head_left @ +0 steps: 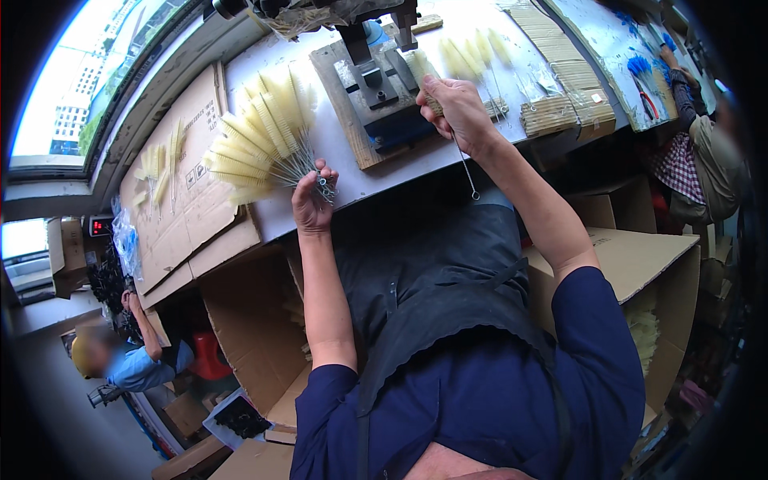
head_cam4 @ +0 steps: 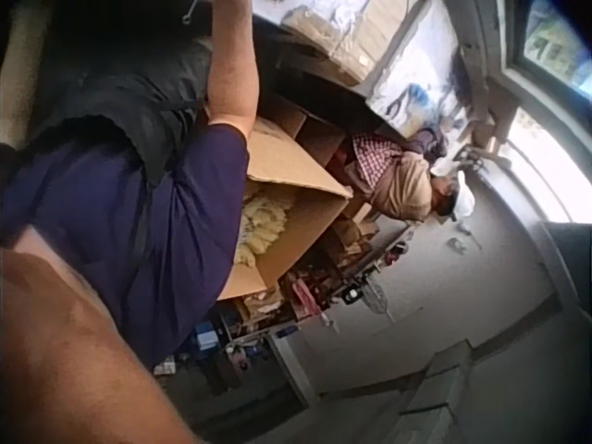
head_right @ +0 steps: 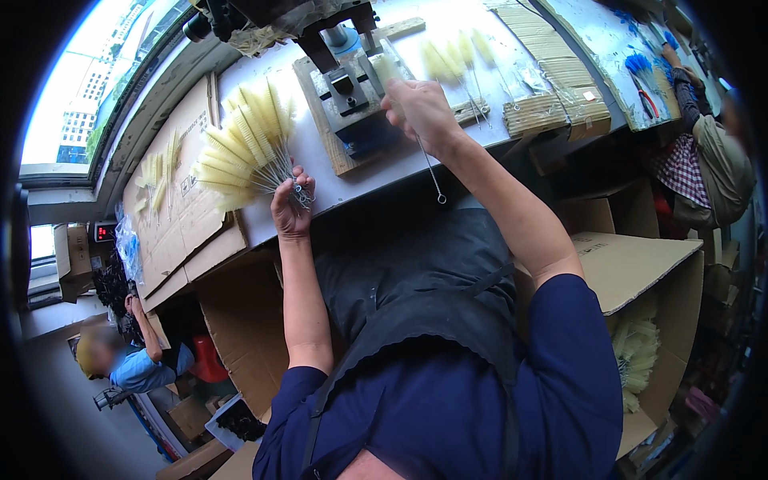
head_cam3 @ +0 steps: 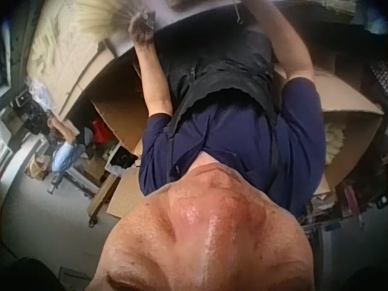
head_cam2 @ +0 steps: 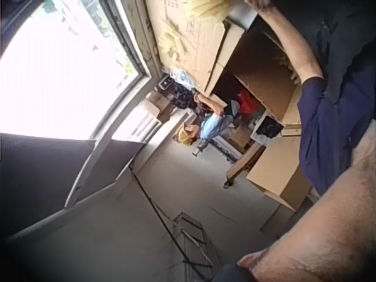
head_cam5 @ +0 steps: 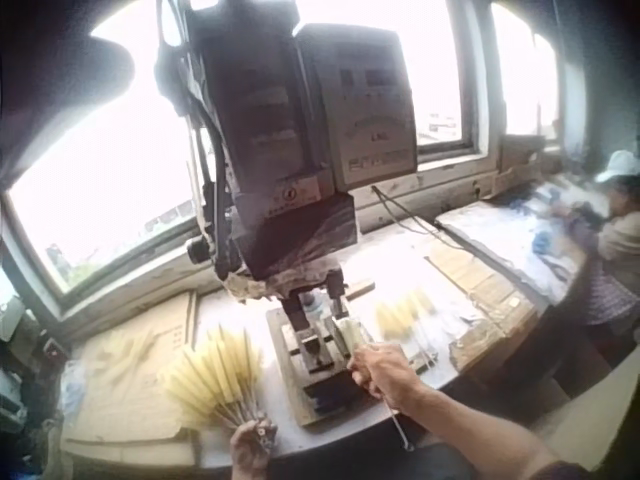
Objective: Assembling industrial brush heads using a manual press machine.
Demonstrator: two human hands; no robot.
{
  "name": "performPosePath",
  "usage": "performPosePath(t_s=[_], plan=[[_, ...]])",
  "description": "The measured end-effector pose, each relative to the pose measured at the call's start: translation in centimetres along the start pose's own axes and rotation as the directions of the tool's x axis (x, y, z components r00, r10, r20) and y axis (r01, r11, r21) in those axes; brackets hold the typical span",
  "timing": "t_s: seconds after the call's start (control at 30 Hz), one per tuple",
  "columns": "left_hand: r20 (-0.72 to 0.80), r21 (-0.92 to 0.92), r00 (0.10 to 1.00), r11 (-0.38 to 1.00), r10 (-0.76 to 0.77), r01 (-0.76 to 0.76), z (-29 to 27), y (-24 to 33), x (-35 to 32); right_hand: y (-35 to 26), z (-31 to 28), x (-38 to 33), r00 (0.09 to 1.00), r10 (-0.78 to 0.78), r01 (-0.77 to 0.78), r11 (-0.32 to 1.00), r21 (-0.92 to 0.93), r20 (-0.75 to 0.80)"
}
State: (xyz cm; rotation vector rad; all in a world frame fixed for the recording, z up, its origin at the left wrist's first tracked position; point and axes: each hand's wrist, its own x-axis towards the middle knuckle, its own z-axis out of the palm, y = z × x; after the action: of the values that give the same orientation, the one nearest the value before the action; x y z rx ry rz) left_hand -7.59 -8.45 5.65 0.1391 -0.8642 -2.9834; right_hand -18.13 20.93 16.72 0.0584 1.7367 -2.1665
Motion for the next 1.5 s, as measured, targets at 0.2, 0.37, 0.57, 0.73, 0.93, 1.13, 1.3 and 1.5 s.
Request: performPosePath(t_s=[0.2, 0.37, 0.57, 0.73, 0.93, 1.13, 1.3, 1.5], plan=[[-0.002, -0.011, 1.0, 1.0, -0.002, 0.002, 0.0, 0.0, -0.1, -0.6, -0.7, 0.8, 0.998, 0.062, -0.062, 0.997, -0.043, 0.002], [0.004, -0.025, 1.0, 1.0, -0.004, 0.005, 0.3, -0.1, 0.0, -1.4, -0.8, 1.3, 0.997, 0.075, -0.075, 0.997, -0.022, 0.025], [-0.029, 0.023, 1.0, 1.0, 0.005, -0.005, -0.3, 0.0, 0.1, -2.4, -0.1, 1.8, 0.994, 0.111, -0.111, 0.994, 0.018, 0.013], [-0.123, 0.032, 0.992, 0.999, 0.038, -0.034, 0.0, -0.3, 0.1, -2.5, -0.7, 0.8, 0.995, 0.1, -0.1, 0.995, -0.021, 0.01], [-0.11, 0.056, 0.992, 0.997, 0.059, -0.054, -0.2, -0.3, -0.2, -1.8, -4.7, 2.4, 0.998, -0.011, -0.004, 0.969, -0.248, -0.057], [-0.108, 0.011, 0.991, 0.997, 0.079, -0.079, -0.3, -0.2, -0.5, -1.2, -8.3, 6.8, 0.812, -0.562, 0.12, 0.425, -0.897, -0.158], [-0.015, -0.14, 0.999, 0.989, 0.051, -0.053, -0.9, -0.4, -0.1, -1.0, -2.2, 1.7, 0.758, -0.652, 0.472, 0.551, -0.688, -0.002], [0.032, -0.158, 0.999, 0.987, 0.034, -0.028, -0.5, -0.3, -0.3, 3.9, 11.5, 1.7, 0.781, -0.616, 0.553, 0.609, -0.569, 0.101]])
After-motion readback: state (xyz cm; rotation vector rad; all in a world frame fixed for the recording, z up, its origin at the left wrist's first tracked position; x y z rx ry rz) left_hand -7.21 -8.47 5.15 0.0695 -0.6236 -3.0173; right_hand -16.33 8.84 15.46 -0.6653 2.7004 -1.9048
